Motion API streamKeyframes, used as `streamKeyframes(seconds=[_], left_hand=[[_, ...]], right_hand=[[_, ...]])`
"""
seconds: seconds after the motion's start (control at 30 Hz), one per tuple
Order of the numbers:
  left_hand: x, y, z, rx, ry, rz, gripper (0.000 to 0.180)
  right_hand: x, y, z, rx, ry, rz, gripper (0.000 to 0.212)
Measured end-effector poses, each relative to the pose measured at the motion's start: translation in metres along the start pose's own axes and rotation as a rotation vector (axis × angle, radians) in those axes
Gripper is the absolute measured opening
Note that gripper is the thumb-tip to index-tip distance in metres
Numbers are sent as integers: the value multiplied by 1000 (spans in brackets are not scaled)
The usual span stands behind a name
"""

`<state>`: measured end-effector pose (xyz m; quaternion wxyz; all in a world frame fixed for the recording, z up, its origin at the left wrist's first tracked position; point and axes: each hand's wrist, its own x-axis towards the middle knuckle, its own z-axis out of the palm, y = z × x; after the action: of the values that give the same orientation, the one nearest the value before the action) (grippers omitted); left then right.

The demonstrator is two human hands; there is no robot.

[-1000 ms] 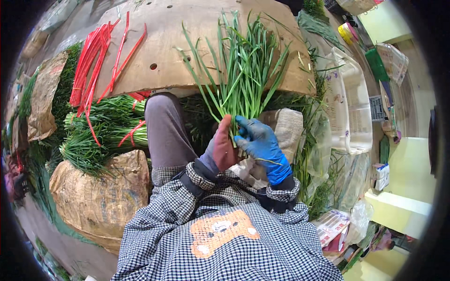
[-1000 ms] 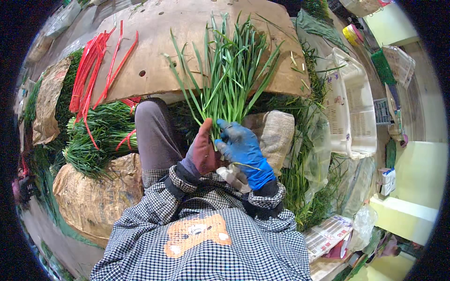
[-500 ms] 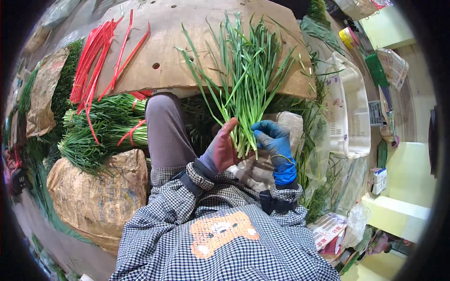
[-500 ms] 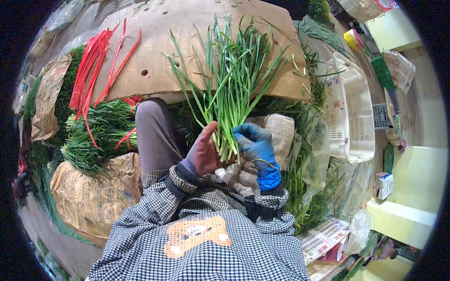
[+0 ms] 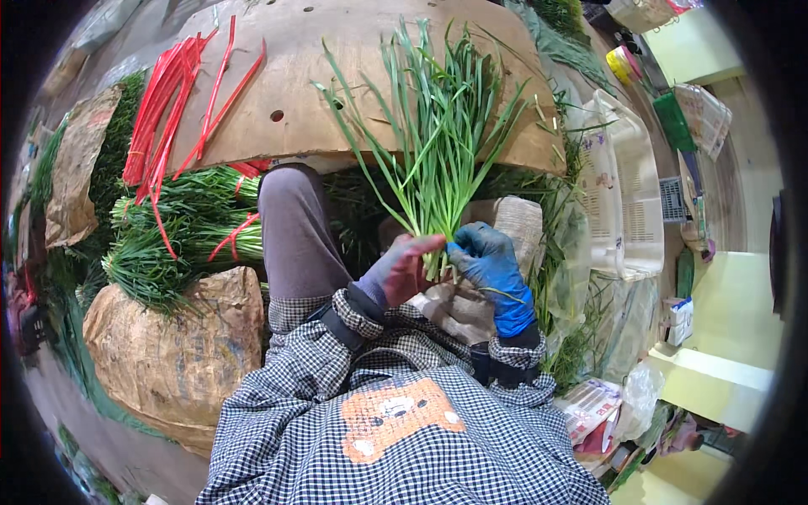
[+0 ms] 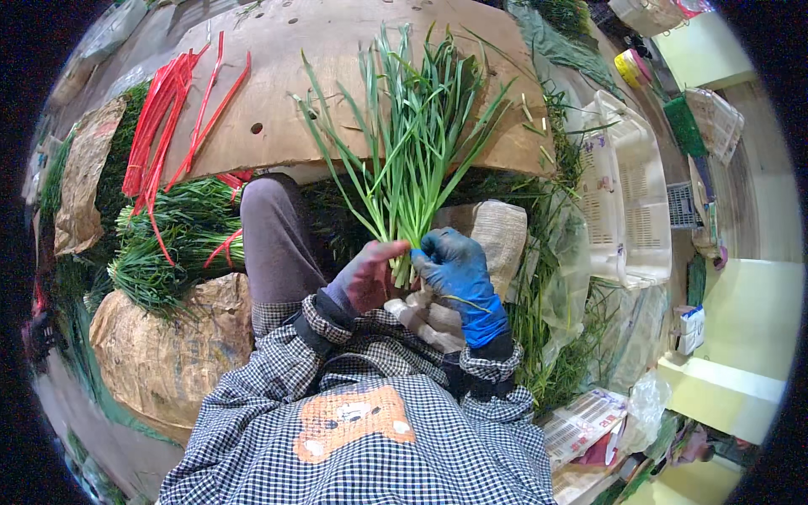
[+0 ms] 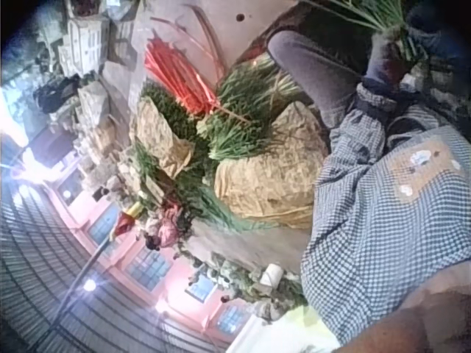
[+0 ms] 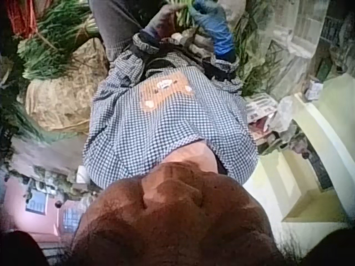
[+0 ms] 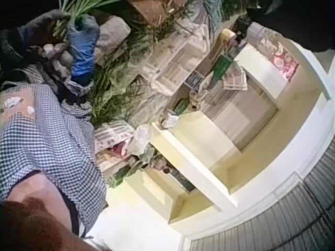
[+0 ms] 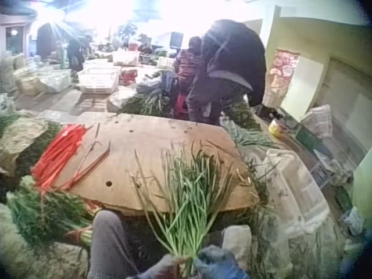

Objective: The person bundles bunches of long green vegetables by hand and secures them with red plastic ties on a low wooden board.

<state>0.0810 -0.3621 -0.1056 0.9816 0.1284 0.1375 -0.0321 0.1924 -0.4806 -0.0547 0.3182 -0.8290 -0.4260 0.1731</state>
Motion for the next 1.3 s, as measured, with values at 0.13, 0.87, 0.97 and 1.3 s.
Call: streamKeyframes(seconds=[0.13,0.87,0.97,1.3], left_hand=[[2,1,4,59,72,-61,39],[14,-5,0,-54,119,-171,21],[5,2,14,88,207,-76,23],[10,-7,0,222,289,-61,15]], right_hand=[[4,8,-3,156,6,29,15],[-5,34,-156,388,822,-116,13],[6,10,-62,212,313,99,3],[-12,18,11,179,95,10,10]])
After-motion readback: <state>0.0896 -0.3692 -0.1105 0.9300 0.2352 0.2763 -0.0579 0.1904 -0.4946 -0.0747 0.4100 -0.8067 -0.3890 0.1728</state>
